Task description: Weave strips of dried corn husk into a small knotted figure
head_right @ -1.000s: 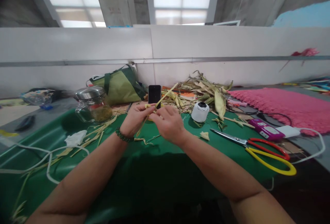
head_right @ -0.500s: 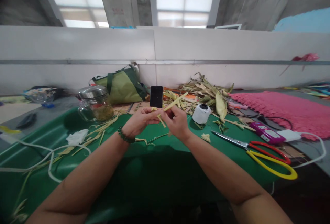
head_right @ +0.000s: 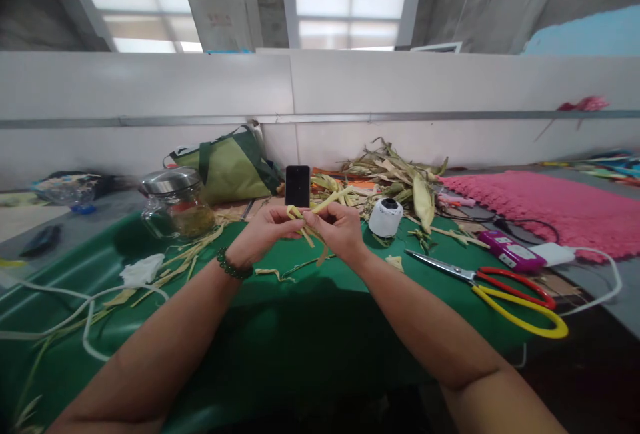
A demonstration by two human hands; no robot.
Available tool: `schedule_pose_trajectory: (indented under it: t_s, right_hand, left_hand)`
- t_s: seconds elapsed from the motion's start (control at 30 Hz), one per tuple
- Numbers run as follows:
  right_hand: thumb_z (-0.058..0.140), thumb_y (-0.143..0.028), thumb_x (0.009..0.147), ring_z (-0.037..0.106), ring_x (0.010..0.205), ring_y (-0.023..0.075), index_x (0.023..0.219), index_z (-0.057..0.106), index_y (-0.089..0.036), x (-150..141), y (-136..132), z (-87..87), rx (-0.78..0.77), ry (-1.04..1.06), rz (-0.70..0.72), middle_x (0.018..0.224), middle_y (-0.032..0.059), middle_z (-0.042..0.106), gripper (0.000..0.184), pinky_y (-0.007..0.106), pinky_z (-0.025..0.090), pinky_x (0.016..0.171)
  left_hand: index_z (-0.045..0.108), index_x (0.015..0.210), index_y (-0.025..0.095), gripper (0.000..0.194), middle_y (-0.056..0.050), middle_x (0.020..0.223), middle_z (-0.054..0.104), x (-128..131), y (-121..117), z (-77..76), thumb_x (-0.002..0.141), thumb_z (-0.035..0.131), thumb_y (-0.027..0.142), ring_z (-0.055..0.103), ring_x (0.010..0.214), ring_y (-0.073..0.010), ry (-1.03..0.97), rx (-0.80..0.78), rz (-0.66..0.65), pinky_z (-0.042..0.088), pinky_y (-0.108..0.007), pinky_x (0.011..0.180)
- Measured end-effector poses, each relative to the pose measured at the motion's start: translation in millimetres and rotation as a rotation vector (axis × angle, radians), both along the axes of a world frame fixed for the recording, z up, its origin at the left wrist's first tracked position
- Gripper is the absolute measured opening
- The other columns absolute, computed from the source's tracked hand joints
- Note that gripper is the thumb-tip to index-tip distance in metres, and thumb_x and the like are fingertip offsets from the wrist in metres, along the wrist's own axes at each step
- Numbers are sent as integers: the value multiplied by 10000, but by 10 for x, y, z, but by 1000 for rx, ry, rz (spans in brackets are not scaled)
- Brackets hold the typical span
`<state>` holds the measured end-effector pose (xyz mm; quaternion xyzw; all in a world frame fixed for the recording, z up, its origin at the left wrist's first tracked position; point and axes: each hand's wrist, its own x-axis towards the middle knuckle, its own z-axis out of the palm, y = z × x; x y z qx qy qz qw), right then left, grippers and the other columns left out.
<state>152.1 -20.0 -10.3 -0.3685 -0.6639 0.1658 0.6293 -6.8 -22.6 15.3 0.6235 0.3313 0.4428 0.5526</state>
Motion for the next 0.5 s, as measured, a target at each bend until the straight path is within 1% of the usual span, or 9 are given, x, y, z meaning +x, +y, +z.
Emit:
schedule_pose_trajectory:
  t_s: [0.1,0.13,0.17,0.23,0.3,0.33,0.4,0.43,0.5]
  right_hand:
    - [547,-381,849,424,400,77,516,595,-158,76,21,15,71,-101,-21,424,-20,494,403,211,352,420]
    - [542,-372,860,441,407,80,551,619,-162,109,30,20,123,-152,-44,442,-17,516,382,213,373,433]
    - [557,-356,858,472,431,87,615,655,-167,141,36,25,186,-218,-64,486,-8,560,323,216,403,458]
    - [587,-305,846,577,555,112,816,714,-191,188,38,32,317,-389,-51,674,26,672,173,229,479,558]
    - [530,-255,881,646,725,135,972,714,-223,199,23,35,418,-553,44,855,55,711,208,250,523,680]
    - [489,-240,902,657,794,143,991,713,-229,192,11,34,451,-610,99,901,64,713,241,261,529,726]
    - [444,-257,927,661,840,153,936,722,-220,158,-8,30,475,-616,165,902,73,711,280,274,533,750]
    - [442,-286,932,659,809,152,885,722,-213,137,-13,28,452,-578,167,864,69,708,293,273,534,726]
    - [467,-363,924,631,670,135,755,701,-194,99,-10,26,330,-484,148,715,43,676,334,248,513,623]
  left_hand:
    - [750,861,139,358,-45,746,730,-11,-4,26,548,824,295,653,657,-129,-60,-29,75,509,-212,597]
    - [750,854,137,351,-45,729,728,-23,1,39,540,824,278,654,644,-131,-91,-59,88,514,-217,593]
    - [750,842,135,340,-46,710,724,-38,9,53,532,824,256,654,629,-134,-117,-95,91,518,-223,588]
    - [750,811,129,309,-47,676,715,-71,30,78,520,817,205,645,596,-131,-151,-156,87,517,-226,569]
    - [750,796,127,281,-46,667,708,-96,48,90,522,801,162,629,573,-120,-163,-186,88,508,-220,555]
    - [751,793,129,271,-44,670,707,-100,55,90,527,793,149,624,570,-115,-162,-189,92,503,-216,552]
    - [752,798,136,260,-42,692,709,-93,60,74,539,780,144,619,581,-110,-142,-173,96,497,-214,559]
    - [754,803,141,259,-40,706,711,-82,60,62,546,776,147,618,591,-109,-121,-154,95,493,-213,565]
    - [755,775,144,229,-29,693,703,-54,58,34,548,777,161,606,590,-107,-61,-93,98,478,-208,560]
